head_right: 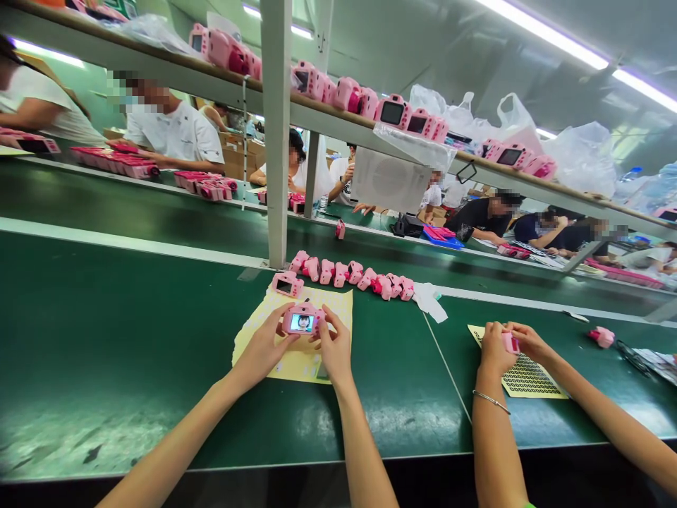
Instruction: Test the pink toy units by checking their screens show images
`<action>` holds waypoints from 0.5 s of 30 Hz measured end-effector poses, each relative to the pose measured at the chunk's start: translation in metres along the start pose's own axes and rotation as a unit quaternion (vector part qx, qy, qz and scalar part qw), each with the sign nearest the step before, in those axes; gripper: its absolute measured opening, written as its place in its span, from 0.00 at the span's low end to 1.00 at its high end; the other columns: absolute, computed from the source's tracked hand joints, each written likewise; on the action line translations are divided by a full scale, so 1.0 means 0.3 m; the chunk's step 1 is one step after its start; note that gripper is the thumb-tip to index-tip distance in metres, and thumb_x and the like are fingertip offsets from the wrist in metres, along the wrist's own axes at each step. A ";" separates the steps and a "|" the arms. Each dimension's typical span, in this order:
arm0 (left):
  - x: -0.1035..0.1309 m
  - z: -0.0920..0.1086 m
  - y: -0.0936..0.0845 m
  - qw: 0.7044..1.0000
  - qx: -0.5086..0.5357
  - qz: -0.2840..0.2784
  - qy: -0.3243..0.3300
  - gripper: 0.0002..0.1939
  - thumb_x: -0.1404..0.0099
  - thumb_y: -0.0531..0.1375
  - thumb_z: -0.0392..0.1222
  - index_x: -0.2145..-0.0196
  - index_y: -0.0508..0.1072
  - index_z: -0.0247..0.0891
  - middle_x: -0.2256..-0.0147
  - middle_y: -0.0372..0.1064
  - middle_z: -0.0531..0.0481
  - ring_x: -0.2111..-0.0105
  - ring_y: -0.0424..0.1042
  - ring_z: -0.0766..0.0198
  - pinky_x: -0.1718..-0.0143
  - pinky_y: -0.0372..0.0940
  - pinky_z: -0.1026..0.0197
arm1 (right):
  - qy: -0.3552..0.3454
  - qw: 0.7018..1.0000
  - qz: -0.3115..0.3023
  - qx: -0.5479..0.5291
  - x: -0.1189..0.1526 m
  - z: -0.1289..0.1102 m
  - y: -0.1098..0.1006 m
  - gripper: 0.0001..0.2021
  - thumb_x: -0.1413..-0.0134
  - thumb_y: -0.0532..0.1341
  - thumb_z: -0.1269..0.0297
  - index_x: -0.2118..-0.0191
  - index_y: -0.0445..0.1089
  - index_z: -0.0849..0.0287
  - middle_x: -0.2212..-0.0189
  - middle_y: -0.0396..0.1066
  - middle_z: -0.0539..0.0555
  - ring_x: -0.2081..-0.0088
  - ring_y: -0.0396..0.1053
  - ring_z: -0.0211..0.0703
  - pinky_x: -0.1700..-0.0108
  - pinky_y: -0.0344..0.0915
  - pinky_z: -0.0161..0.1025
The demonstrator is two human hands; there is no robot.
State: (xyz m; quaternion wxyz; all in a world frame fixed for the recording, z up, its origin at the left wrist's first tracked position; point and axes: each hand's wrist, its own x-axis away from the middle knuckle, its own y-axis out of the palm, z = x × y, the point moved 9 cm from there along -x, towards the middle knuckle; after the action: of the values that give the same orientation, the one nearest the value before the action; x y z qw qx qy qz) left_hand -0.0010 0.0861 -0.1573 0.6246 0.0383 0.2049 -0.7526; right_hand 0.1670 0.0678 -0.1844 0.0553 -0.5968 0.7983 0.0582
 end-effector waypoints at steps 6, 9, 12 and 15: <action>0.180 0.048 -0.033 0.986 0.147 0.029 -0.078 0.32 0.33 0.63 0.62 0.42 0.69 0.37 0.48 0.78 0.40 0.53 0.80 0.51 0.52 0.76 0.53 | -0.091 0.995 0.031 0.013 0.221 -0.124 -0.016 0.21 0.32 0.62 0.50 0.41 0.74 0.56 0.58 0.81 0.56 0.66 0.78 0.40 0.64 0.76 0.36; 0.296 0.089 -0.044 0.974 0.188 0.042 -0.117 0.31 0.34 0.62 0.67 0.47 0.74 0.38 0.48 0.80 0.40 0.55 0.82 0.53 0.54 0.77 0.58 | -0.159 0.987 0.002 0.041 0.365 -0.196 -0.001 0.16 0.31 0.63 0.57 0.41 0.75 0.45 0.44 0.78 0.54 0.49 0.78 0.45 0.50 0.76 0.38; 0.383 0.141 -0.063 0.955 0.237 0.101 -0.150 0.33 0.38 0.67 0.66 0.45 0.75 0.41 0.47 0.81 0.44 0.50 0.81 0.53 0.50 0.76 0.62 | -0.229 0.971 0.001 0.065 0.471 -0.268 0.006 0.16 0.28 0.60 0.59 0.39 0.72 0.41 0.39 0.74 0.53 0.39 0.73 0.47 0.47 0.76 0.38; 0.441 0.197 -0.071 0.930 0.279 0.159 -0.180 0.34 0.47 0.74 0.65 0.48 0.78 0.45 0.48 0.82 0.48 0.49 0.81 0.54 0.53 0.75 0.68 | -0.219 0.973 0.040 0.058 0.523 -0.301 -0.018 0.15 0.28 0.60 0.53 0.40 0.73 0.41 0.39 0.74 0.53 0.39 0.73 0.47 0.48 0.77 0.36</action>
State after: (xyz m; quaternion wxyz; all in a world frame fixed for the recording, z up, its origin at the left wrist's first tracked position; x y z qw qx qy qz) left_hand -0.0385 -0.0545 -0.1392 0.7265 0.1076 -0.1381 -0.6645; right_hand 0.1263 -0.0966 -0.1202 0.2610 -0.5327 0.7922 0.1431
